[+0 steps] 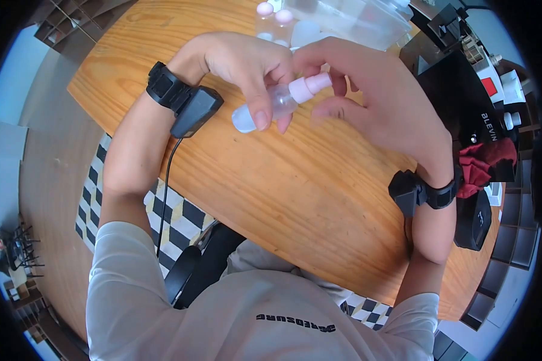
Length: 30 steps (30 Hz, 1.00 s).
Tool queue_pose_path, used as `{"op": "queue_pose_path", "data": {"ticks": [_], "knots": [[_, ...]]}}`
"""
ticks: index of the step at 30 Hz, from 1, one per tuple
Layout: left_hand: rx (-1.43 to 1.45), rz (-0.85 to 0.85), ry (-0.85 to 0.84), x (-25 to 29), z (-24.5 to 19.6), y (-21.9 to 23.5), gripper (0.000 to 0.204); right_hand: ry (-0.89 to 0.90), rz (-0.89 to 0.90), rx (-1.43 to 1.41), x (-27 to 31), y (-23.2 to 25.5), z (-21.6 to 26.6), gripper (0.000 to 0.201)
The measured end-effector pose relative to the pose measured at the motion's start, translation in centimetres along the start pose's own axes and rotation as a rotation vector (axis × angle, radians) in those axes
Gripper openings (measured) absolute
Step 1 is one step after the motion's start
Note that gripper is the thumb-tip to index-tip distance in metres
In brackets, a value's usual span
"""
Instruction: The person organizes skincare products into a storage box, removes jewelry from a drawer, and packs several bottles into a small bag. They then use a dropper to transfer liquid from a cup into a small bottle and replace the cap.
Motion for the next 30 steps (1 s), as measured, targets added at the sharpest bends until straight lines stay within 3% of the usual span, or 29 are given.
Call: {"op": "queue_pose_path", "data": {"ticks": [5,7,8,10,11,13,23,30], "knots": [[0.051,0.017,-0.003,-0.3,0.0,-0.4,0.042,0.013,0.033,0.005,0.6,-0.8,-0.3,0.033],[0.040,0.025,-0.032,-0.8,0.6,-0.4,0.041,-0.040,0.272,0.490,0.5,-0.4,-0.2,0.031],[0.030,0.033,-0.061,-1.0,0.8,-0.4,0.041,-0.043,0.272,0.489,0.4,-0.1,0.0,0.031],[0.034,0.037,-0.006,-0.8,0.2,-0.5,0.040,-0.165,0.219,0.329,0.3,0.6,0.3,0.027],[0.036,0.036,0.049,-0.7,0.1,-0.5,0.040,-0.165,0.220,0.330,0.4,0.4,0.4,0.027],[0.061,0.016,0.000,-0.7,0.6,-0.6,0.039,-0.065,0.074,-0.021,0.3,0.0,0.9,0.026],[0.083,-0.116,-0.064,-0.8,0.5,-0.8,0.033,-0.056,0.015,0.037,1.0,-1.2,-0.1,0.021],[-0.056,-0.256,-0.098,-0.9,-0.1,-0.6,0.032,-0.171,-0.046,-0.064,0.6,0.2,0.4,0.018]]}}
Point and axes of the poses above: each hand's wrist, its own x-axis away from the middle knuckle, its own y-axis out of the back of the hand, z = x × y, the point moved 3 cm from there along -x, towards the middle knuckle, and after that the axes turned 10 degrees about -z, right-handed, at the moved point
